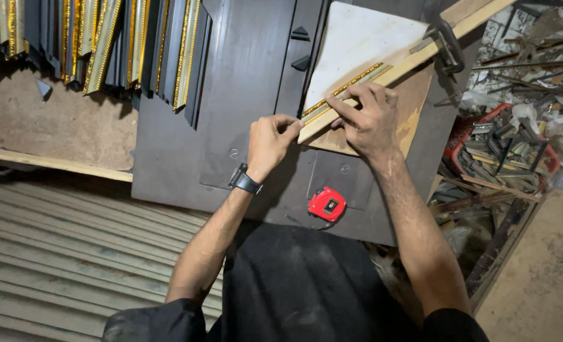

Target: The person measures and cuts gold-trimmed wooden moldings to length using a tape measure and a miter saw. They repeatedly measure, mark, clamp, and cut the pieces, then stack the finished segments on the workbench.

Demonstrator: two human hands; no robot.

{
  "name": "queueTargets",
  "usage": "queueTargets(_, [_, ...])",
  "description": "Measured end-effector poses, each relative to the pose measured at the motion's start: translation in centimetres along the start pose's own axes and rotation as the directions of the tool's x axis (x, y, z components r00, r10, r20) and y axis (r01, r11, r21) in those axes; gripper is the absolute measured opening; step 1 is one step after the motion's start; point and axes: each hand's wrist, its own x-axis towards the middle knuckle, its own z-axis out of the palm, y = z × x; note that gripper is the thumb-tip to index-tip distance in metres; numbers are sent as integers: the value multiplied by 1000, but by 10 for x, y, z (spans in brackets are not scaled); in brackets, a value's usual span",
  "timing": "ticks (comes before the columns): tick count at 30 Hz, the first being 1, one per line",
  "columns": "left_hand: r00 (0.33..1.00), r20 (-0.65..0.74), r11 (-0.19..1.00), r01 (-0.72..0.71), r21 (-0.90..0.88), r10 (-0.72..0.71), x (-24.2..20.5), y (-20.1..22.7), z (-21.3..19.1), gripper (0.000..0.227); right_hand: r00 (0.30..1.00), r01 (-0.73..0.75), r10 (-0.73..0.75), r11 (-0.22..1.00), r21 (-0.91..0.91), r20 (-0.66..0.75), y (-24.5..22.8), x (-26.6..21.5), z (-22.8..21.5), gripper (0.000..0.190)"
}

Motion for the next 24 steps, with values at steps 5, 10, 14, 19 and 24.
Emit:
queueTargets(5, [999,16,999,40,-8,-40,2,0,-4,26,1000,-14,14,999,36,3,1,2,2,44])
queueTargets(10, [997,37,998,62,2,-62,2,6,-3,27,1000,-3,3,1000,15,3,2,1,1,43])
queueTargets(14, [993,-40,987,105,-123,-110,-4,10,-12,24,1000,10,-10,1000,-10,11,11,9,6,45])
queueTargets(19, [909,-399,959,3,-284,-121,-16,-3,-46,20,1000,31,-31,995,-90,6,48,22,25,38])
queueTargets(24, [854,-493,935,-20,-355,-169,-20,-18,-65,19,998,40,-41,999,-18,-40,89,51,39,35])
